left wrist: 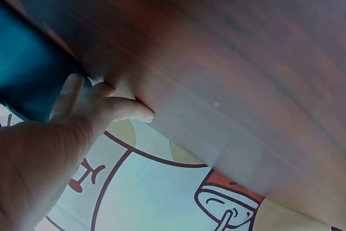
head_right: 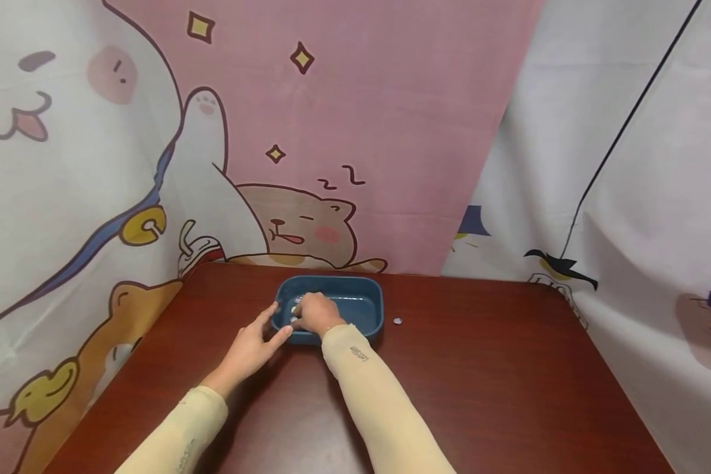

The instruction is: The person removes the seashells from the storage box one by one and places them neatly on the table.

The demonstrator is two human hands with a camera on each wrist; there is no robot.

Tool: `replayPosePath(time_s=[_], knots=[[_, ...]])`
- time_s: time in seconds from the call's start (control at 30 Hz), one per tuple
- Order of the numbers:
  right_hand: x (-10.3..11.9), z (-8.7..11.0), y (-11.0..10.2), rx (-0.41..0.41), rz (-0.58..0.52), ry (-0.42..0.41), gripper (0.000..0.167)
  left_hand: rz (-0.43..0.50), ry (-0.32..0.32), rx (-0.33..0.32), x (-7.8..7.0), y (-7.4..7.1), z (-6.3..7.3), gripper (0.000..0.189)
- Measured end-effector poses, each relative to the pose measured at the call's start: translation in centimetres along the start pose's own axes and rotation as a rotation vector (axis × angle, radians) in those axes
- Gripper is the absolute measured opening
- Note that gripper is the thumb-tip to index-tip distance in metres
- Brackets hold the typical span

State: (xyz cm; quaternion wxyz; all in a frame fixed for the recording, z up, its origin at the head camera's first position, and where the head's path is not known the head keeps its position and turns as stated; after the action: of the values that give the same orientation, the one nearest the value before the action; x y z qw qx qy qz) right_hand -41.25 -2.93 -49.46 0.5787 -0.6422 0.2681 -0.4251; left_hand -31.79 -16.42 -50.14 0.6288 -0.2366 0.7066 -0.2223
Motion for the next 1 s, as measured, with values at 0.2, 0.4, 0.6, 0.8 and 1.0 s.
replayPosePath(time_s=[0.2, 0.4, 0.6, 0.8, 1.0], knots=[[0.5, -0.2, 0.0, 0.005, 0.058, 0.003, 0.020, 0.008, 0.016, -0.004, -0.1, 0.1, -0.1, 0.085], [0.5, 0.1, -0.1, 0.034, 0.005, 0.027, 0.017, 0.004, 0.004, -0.004, 0.0, 0.1, -0.1, 0.084], [0.1, 0.2, -0.2, 0.086, -0.052, 0.063, 0.013, 0.003, -0.004, -0.007, 0.0, 0.0, 0.0, 0.084], [-2.6, 1.2, -2.6, -0.028, -0.140, 0.022, 0.011, -0.016, -0.013, -0.009, 0.1, 0.1, 0.1, 0.083], [-11.0, 5.2, -8.2, -0.202, -0.258, 0.009, 0.016, -0.015, -0.020, -0.010, 0.1, 0.0, 0.1, 0.084]])
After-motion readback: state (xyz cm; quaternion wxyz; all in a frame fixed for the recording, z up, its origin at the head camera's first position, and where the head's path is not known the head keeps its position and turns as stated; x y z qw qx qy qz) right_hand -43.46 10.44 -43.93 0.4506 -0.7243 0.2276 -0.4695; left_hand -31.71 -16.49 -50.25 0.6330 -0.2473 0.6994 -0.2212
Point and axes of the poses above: each hand's wrist, its own z-axis away from the middle knuckle, its own y-axis out of the palm, x = y × z, the point moved 6 cm from there along -z, towards the middle knuckle, and after that the axes turned 8 degrees about z, right-handed, at the moved point
